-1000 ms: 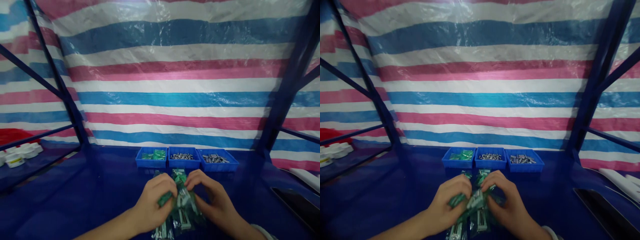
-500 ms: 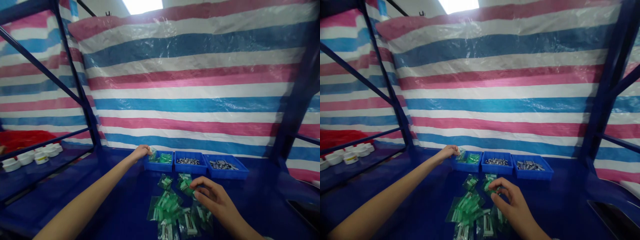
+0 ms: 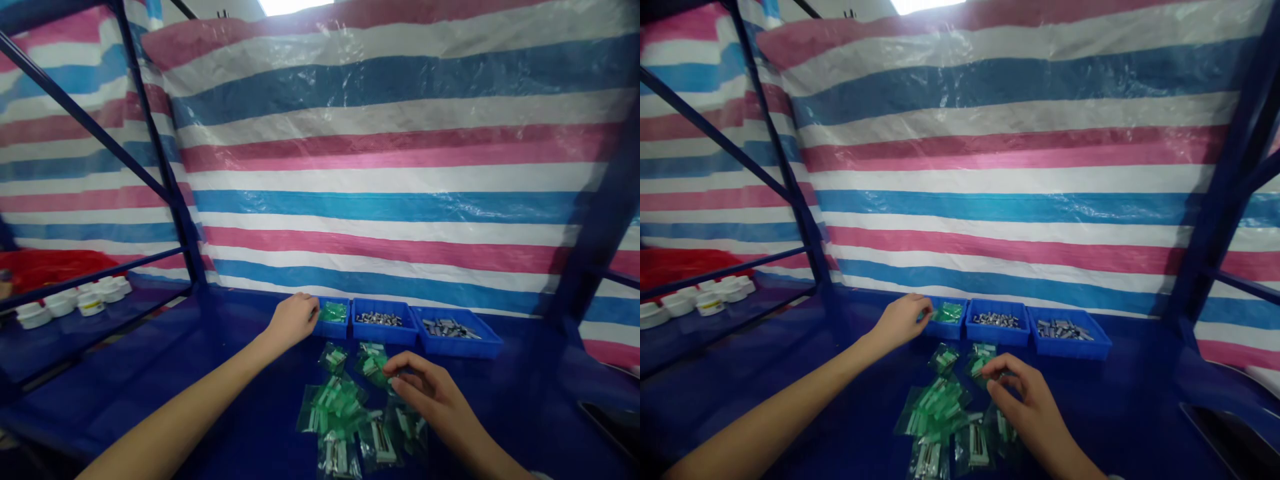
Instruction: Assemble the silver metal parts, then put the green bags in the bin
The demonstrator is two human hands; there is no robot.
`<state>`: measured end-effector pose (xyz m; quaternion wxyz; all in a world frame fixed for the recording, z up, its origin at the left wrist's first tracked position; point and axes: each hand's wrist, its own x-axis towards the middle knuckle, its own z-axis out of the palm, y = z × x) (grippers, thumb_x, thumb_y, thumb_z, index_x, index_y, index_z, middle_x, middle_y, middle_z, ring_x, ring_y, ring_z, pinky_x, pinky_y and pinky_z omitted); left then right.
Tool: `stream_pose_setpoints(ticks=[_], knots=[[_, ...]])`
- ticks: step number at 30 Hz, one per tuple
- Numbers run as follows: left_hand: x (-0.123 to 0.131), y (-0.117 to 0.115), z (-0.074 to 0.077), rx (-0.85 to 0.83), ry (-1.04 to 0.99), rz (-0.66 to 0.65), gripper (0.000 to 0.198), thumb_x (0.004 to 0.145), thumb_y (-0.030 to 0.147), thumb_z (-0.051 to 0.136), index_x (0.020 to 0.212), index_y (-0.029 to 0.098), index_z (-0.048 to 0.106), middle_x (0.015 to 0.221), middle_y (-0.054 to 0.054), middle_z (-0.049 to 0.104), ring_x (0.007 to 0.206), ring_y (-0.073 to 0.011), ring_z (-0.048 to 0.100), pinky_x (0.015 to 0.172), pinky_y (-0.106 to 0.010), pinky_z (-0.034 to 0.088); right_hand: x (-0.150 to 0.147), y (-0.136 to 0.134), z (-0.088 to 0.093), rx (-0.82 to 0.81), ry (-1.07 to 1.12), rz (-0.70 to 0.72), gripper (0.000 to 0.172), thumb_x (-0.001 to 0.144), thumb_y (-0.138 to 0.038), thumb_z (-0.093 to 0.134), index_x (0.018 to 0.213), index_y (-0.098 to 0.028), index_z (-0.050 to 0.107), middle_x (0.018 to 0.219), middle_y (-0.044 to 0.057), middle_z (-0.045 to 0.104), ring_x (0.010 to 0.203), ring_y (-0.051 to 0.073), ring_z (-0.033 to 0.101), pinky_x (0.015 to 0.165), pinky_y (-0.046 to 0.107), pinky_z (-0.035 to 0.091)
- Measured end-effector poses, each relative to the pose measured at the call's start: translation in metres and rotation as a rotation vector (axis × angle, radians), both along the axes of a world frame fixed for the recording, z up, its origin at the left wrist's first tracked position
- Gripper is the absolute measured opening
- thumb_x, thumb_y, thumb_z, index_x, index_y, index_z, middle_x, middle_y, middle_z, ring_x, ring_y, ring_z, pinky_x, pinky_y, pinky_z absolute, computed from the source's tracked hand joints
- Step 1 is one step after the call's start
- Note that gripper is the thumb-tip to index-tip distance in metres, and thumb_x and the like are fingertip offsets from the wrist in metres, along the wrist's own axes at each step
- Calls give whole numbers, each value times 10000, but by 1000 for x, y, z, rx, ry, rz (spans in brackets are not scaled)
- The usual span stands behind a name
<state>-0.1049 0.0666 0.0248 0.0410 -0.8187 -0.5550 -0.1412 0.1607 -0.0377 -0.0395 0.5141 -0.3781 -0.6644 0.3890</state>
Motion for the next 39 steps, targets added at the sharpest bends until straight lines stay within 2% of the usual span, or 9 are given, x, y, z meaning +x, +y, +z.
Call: stream_pose_setpoints(ticks=[4,7,10,14,22,25,31,35,39], knots=[[-13,20,-1,-46,46,-184,258,911,78,499,1062,204,667,1185,-72,655,1174,-248,539,1000,-434,402,-1,0,2,-12,-10,-1,180,803,-382,663,824,-206,697,817,50,693,757,199,653,702,321,548],[-29,37,-1,-106,65,-270,152,931,210,573,1049,163,656,1147,-70,658,1110,-238,588,970,-472,448,-2,0,2,-8,-8,-7,178,802,-379,664,818,-205,699,808,47,689,757,196,652,692,310,547],[-37,44,-3,-124,54,-297,183,935,281,584,1051,155,649,1153,-79,650,1070,-232,611,943,-470,481,-1,0,-1,-7,-19,2,183,817,-377,652,830,-201,700,805,49,681,766,199,649,692,308,543],[-32,46,-10,-115,2,-234,219,935,288,583,1106,158,629,1183,-86,632,1071,-238,610,926,-469,495,-1,0,-5,-18,-52,16,194,825,-379,639,836,-196,700,816,54,674,774,205,638,692,312,530],[-14,69,-28,-163,-147,119,312,925,300,597,1202,159,577,1244,-99,589,1066,-253,608,889,-469,519,-2,3,-9,-73,-47,29,140,811,-324,630,828,-197,686,812,42,660,786,196,621,729,308,500],[-14,72,-31,-243,-193,137,304,929,297,593,1199,161,579,1231,-96,596,1041,-245,619,869,-452,532,-1,3,-9,-70,-44,35,124,809,-312,628,824,-203,685,807,39,660,806,200,623,751,317,495],[-16,70,-32,-344,-289,66,285,917,294,610,1156,139,605,1160,-76,631,951,-230,648,779,-392,565,-2,0,-6,-66,-37,59,116,810,-294,619,817,-201,687,825,46,666,835,210,624,768,326,495],[-15,57,-29,-192,-387,53,279,920,297,608,1153,144,599,1157,-79,628,968,-227,642,811,-415,553,-2,0,-6,-59,-38,62,119,805,-295,619,806,-197,687,834,49,668,811,206,621,744,317,498],[-7,19,-27,121,-460,44,241,893,111,537,1124,153,588,1263,-107,535,1198,-280,506,1005,-511,417,-2,0,-5,-59,-49,45,124,804,-294,610,807,-195,684,836,50,668,798,203,623,737,317,493]])
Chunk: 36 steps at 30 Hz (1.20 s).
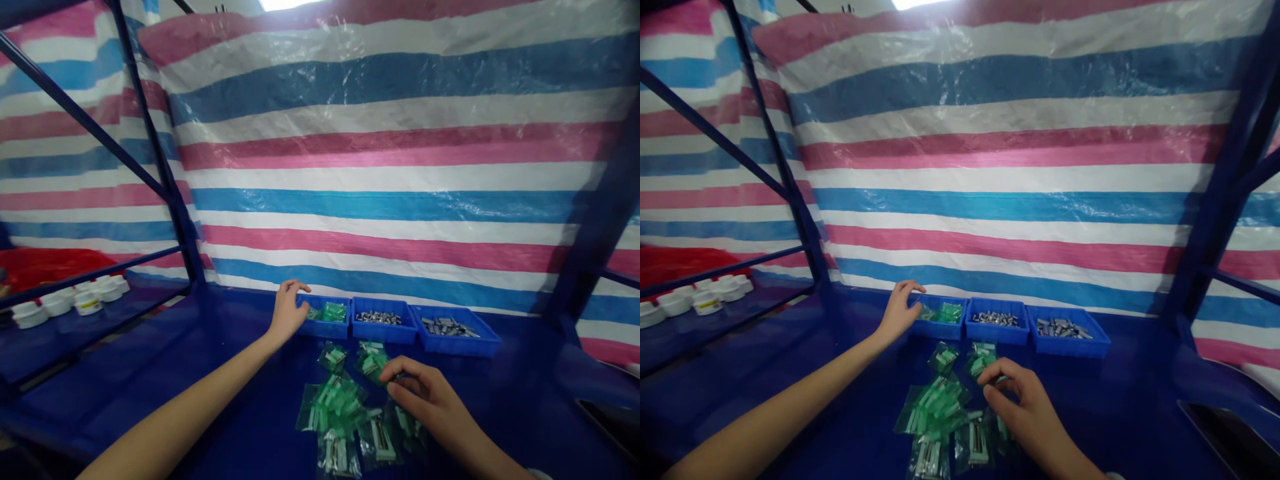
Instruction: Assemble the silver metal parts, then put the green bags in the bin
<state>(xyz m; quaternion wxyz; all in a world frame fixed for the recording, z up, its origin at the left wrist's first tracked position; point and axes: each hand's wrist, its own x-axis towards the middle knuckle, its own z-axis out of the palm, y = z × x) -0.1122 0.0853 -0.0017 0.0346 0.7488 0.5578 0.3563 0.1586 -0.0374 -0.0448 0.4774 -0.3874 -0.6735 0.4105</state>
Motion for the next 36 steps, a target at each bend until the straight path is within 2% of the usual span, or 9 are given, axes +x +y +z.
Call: stream_pose_setpoints(ticks=[6,10,13,15,21,25,28,32,36], knots=[[14,-41,3,106,136,-309,253,724,-11,523,793,194,655,1272,-71,535,1250,-267,462,1067,-434,376,-2,0,8,-5,-56,3,142,774,-303,610,775,-183,686,795,58,670,780,211,624,717,321,489],[19,-16,8,10,239,-413,241,788,-5,544,861,176,686,1314,-86,557,1234,-251,507,1046,-426,408,-3,1,9,-15,-59,-3,150,769,-313,611,775,-181,683,796,62,672,787,217,631,711,321,493],[22,10,10,-68,299,-415,108,880,151,615,977,148,663,1179,-83,635,1101,-238,597,947,-448,485,-2,1,4,-21,-61,-5,141,772,-306,613,773,-183,684,792,55,667,781,211,629,710,315,494],[25,24,11,-114,335,-400,202,914,266,614,1071,140,632,1133,-79,646,1017,-229,630,879,-446,522,-2,0,1,-25,-51,-8,132,779,-298,612,779,-187,683,792,48,664,766,201,626,707,308,493],[33,35,14,-198,383,-378,249,934,302,587,1128,146,608,1102,-74,649,906,-198,655,783,-390,560,-2,0,3,-27,-38,12,141,776,-305,626,778,-177,686,795,55,667,783,207,629,714,305,498],[36,6,22,-82,322,-298,124,886,205,610,995,159,648,1181,-89,615,1068,-243,595,926,-433,483,-2,-1,7,-22,-39,6,147,781,-313,630,776,-177,683,782,53,666,763,206,630,703,309,503],[38,-35,20,23,240,-203,217,867,127,504,1039,195,617,1238,-105,561,1113,-250,563,949,-396,446,-2,-1,6,1,-47,5,133,792,-302,620,786,-183,681,798,56,673,775,209,634,710,312,503],[38,-73,-1,-52,224,-157,95,804,266,605,862,195,624,832,-67,640,793,-268,630,738,-384,491,-2,-1,1,43,-92,-5,102,810,-266,598,803,-198,674,817,45,673,791,203,636,728,310,492],[33,-71,-27,-151,167,-180,255,690,249,713,919,174,632,882,-112,653,888,-347,610,735,-430,484,-3,-1,-1,75,-143,-1,101,821,-255,582,809,-203,668,829,41,667,797,200,630,741,316,483]])
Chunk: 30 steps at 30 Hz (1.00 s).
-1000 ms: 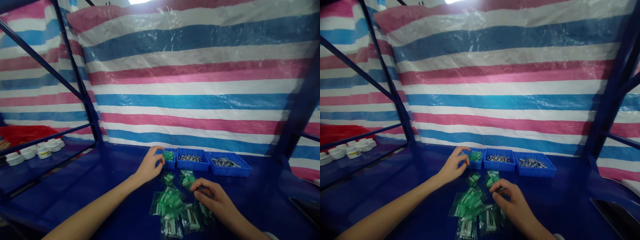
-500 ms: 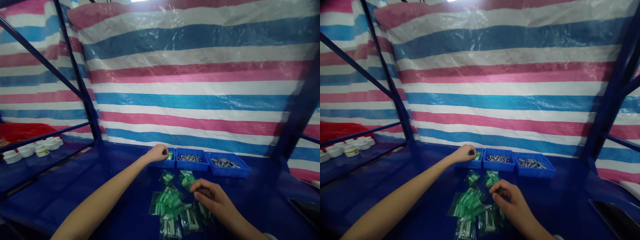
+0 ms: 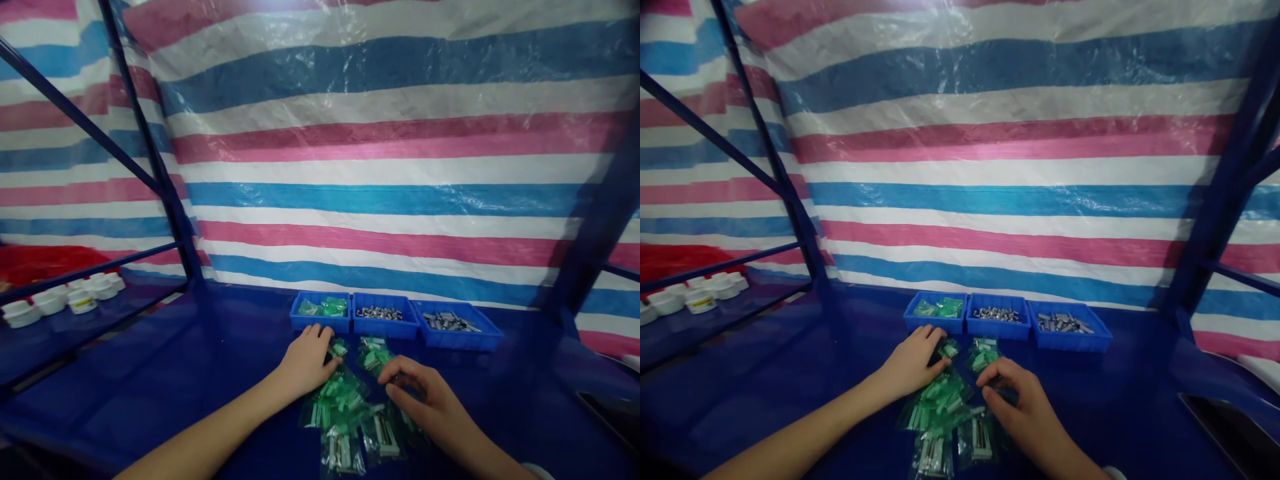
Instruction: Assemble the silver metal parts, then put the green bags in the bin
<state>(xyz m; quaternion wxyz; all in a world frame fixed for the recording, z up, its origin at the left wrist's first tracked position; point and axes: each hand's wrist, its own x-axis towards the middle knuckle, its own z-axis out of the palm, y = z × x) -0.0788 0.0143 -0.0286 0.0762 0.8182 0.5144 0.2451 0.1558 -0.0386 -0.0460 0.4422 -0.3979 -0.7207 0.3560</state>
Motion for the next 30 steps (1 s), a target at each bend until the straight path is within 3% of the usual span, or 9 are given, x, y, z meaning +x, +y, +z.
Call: stream_pose_setpoints(ticks=[5,10,14,17,20,22,25,28,30], knots=[[2,8,-1,-62,-209,-53,355,684,85,647,1011,206,580,838,-22,631,727,-212,604,673,-325,483,-2,-2,-2,-6,56,-27,122,845,-284,594,912,-207,660,891,57,671,875,220,631,792,347,486],[29,-21,17,-112,-534,-104,189,811,194,611,975,211,519,797,5,600,708,-152,602,642,-260,473,-6,-2,-4,-108,385,-100,472,812,-384,692,1232,-241,533,1029,69,639,886,201,632,757,324,536],[51,-47,15,-598,-1051,-231,326,695,248,774,822,203,477,650,61,536,536,-83,526,516,-193,401,-4,0,-3,-370,474,40,395,736,-456,767,998,-186,647,784,32,667,619,144,621,531,233,499],[55,-54,6,-716,-1243,-180,397,640,266,834,827,197,491,673,65,533,532,-70,529,550,-212,449,-1,0,-2,-480,441,72,353,699,-476,793,785,-166,647,612,-11,625,451,89,539,429,189,420],[51,-56,4,-707,-1224,-171,406,682,272,806,990,212,548,696,60,520,537,-78,533,545,-223,462,0,-2,1,-447,404,57,327,733,-475,764,826,-176,669,601,-10,626,474,107,560,459,207,445],[47,-57,7,-538,-1063,-229,244,748,232,733,946,214,590,703,38,519,575,-102,549,536,-225,455,0,-6,8,-296,351,45,234,766,-402,745,846,-189,691,661,12,654,575,143,615,547,244,496],[40,-57,13,-1,-736,-332,107,791,112,623,755,213,615,880,-39,579,811,-184,609,687,-310,515,3,-12,19,159,165,7,52,817,-197,665,808,-228,706,815,44,687,794,205,651,713,318,525],[30,-56,16,523,-465,-469,186,811,81,582,793,253,651,1022,-65,605,983,-235,594,850,-403,510,7,-18,25,615,-27,-38,248,806,-39,594,816,-261,702,859,45,689,907,231,621,787,363,514],[23,-56,16,736,-316,-554,187,824,107,598,868,280,655,940,-50,660,939,-230,614,880,-422,505,9,-21,23,761,-76,-76,293,781,0,609,848,-273,693,838,39,693,924,243,607,787,375,514]])
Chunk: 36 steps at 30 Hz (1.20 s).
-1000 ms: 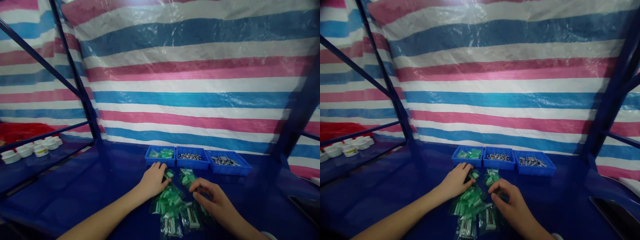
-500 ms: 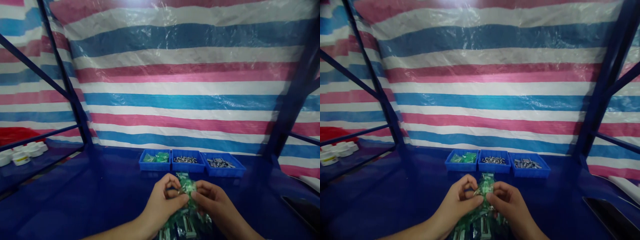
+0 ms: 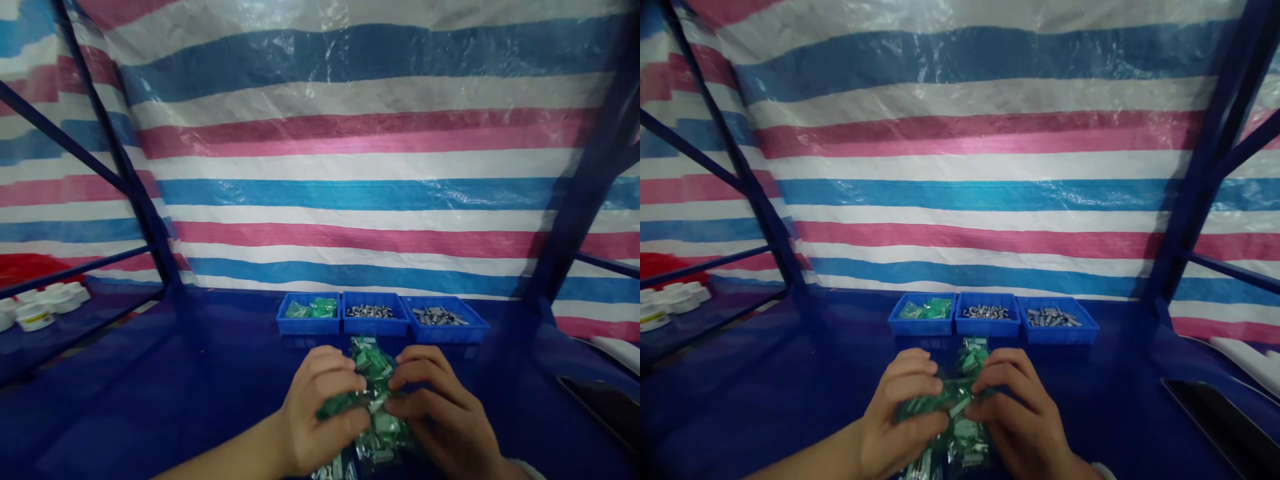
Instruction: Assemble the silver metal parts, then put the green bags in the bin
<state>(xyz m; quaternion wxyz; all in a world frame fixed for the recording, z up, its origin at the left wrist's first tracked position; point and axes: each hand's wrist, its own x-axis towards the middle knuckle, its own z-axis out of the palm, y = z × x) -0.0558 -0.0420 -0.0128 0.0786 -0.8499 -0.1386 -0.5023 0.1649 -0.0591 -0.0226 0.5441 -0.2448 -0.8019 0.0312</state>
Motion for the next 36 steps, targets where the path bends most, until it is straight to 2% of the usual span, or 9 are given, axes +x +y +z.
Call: stream_pose_setpoints(ticks=[5,9,12,16,21,24,28,32,36], knots=[[-2,-5,1,103,223,3,235,836,125,597,975,314,617,780,6,732,786,-210,676,865,-426,507,-1,0,-5,-3,-13,4,352,800,-11,610,1000,-297,660,851,32,696,883,242,612,785,379,510],[1,8,11,-211,-91,61,98,826,159,597,885,237,594,745,-14,671,742,-193,644,742,-358,529,-3,2,-6,-245,57,25,416,887,-144,561,1276,-281,506,891,38,676,860,225,633,831,371,498],[-17,45,27,-511,-311,354,70,879,267,558,875,199,574,842,-37,655,812,-191,641,765,-336,525,-2,6,-9,-409,149,-14,365,937,-235,521,1295,-269,459,907,24,666,875,204,638,912,369,452],[-56,112,43,-684,-206,499,142,922,258,551,851,144,598,779,-26,653,751,-169,657,732,-318,542,2,17,-14,-574,259,-35,265,943,-340,519,1185,-234,511,878,25,648,876,202,628,842,325,461],[-79,155,32,-815,35,678,248,930,300,594,1115,136,610,1071,-67,653,867,-190,659,740,-367,567,4,28,-18,-678,290,22,256,920,-384,539,1099,-201,543,823,28,634,815,201,630,784,319,486],[-76,150,25,-760,113,769,266,928,302,595,1145,148,600,1139,-81,632,945,-214,644,801,-404,553,3,29,-19,-671,281,-16,231,923,-366,522,1078,-196,550,812,30,633,804,200,629,779,327,485],[-52,118,20,-598,158,795,209,926,264,568,1096,147,603,1106,-84,625,997,-235,609,873,-442,495,3,30,-21,-540,133,-103,168,911,-286,514,1035,-198,586,896,60,651,874,225,621,822,369,473],[-8,81,8,-528,398,548,76,837,206,606,889,188,658,813,-32,670,798,-211,644,750,-329,512,3,35,-28,-408,-94,-153,169,879,-181,507,1004,-194,620,984,91,651,975,263,584,870,427,469],[23,72,-3,-453,584,308,220,802,219,656,1020,188,657,995,-59,707,947,-233,650,834,-322,506,2,38,-35,-420,-149,-158,231,863,-141,513,1069,-195,603,1076,104,639,1038,268,568,919,445,470]])
